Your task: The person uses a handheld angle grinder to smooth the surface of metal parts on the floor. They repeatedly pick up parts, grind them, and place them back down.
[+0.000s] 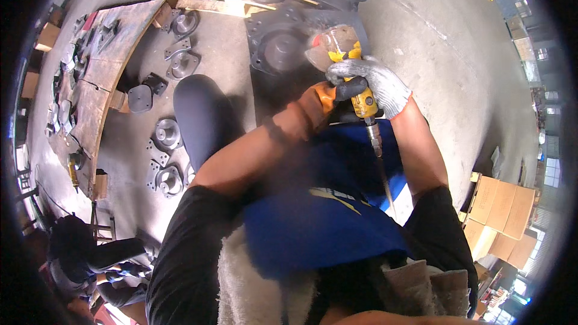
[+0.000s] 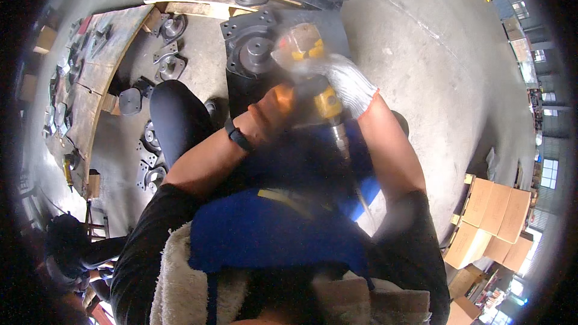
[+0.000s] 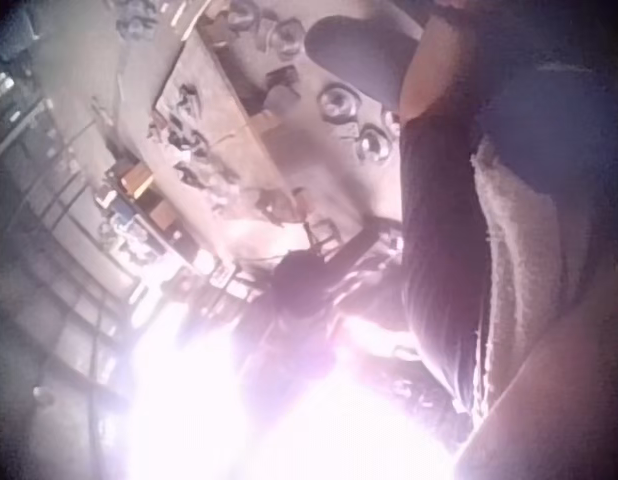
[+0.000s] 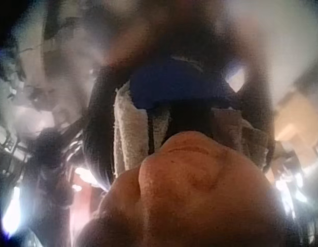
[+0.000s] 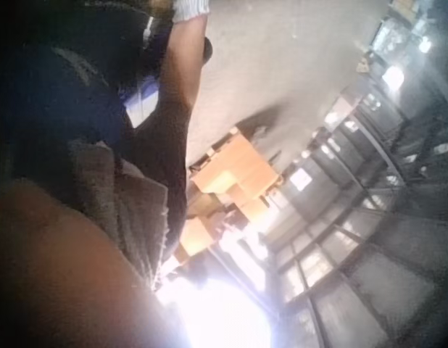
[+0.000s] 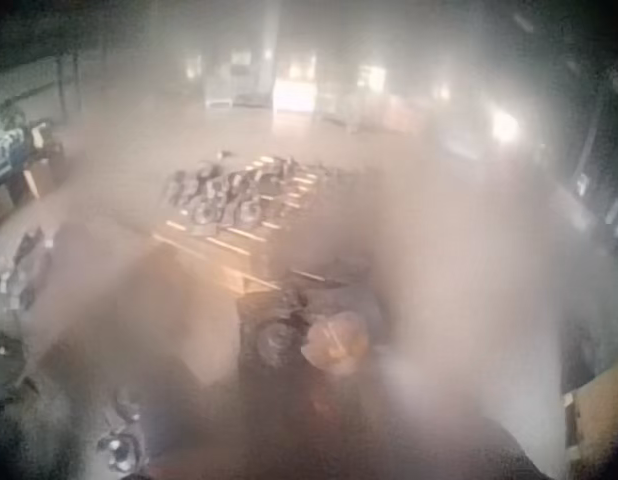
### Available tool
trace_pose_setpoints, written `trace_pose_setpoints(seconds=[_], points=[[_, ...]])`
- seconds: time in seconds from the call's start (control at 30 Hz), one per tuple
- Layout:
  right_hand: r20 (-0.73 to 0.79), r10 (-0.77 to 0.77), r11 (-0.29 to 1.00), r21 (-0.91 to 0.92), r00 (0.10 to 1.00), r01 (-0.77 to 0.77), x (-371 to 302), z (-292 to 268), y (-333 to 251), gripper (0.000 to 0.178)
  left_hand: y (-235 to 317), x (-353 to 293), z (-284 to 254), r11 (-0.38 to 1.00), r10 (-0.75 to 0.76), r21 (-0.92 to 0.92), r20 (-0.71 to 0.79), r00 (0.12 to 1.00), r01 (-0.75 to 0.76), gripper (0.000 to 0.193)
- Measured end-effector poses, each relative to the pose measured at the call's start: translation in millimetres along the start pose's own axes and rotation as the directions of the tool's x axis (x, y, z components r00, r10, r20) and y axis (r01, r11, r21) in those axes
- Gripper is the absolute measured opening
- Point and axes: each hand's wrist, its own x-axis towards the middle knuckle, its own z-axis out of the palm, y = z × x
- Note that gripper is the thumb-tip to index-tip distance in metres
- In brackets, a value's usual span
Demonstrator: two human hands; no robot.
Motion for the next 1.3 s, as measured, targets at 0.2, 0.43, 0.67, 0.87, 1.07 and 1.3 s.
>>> trace_pose_setpoints(seconds=[0.2,0.43,0.67,0.87,1.07,1.3], points=[[-0.004,0.065,0.887,-0.458,0.998,-0.060,40.7,27.8,-20.0,0.030,-1.9,-1.6,-30.3,0.520,0.356,0.801,0.113,0.928,-0.297,0.038],[0.142,0.055,0.968,-0.250,0.988,-0.018,53.5,37.8,-21.3,0.027,12.9,-6.4,-29.8,0.842,0.312,0.495,-0.120,0.943,-0.215,0.039],[0.094,0.113,0.935,-0.346,0.989,-0.074,60.8,39.7,-30.9,0.025,-45.3,-6.1,-48.2,0.464,0.362,0.866,0.005,0.932,-0.185,0.040],[0.070,0.133,0.918,-0.384,0.989,-0.097,59.7,51.2,-36.3,0.026,-33.3,-7.0,-44.9,0.821,0.284,0.542,-0.118,0.952,-0.178,0.037],[0.113,0.164,0.945,-0.303,0.980,-0.123,62.3,54.2,-41.0,0.027,-67.1,-3.9,-52.4,0.530,0.312,0.834,-0.027,0.950,-0.151,0.042],[0.135,0.114,0.894,-0.447,0.984,-0.043,52.9,52.2,-45.7,0.029,-18.3,-0.8,-28.9,0.828,0.396,0.490,-0.166,0.903,-0.273,0.042]])
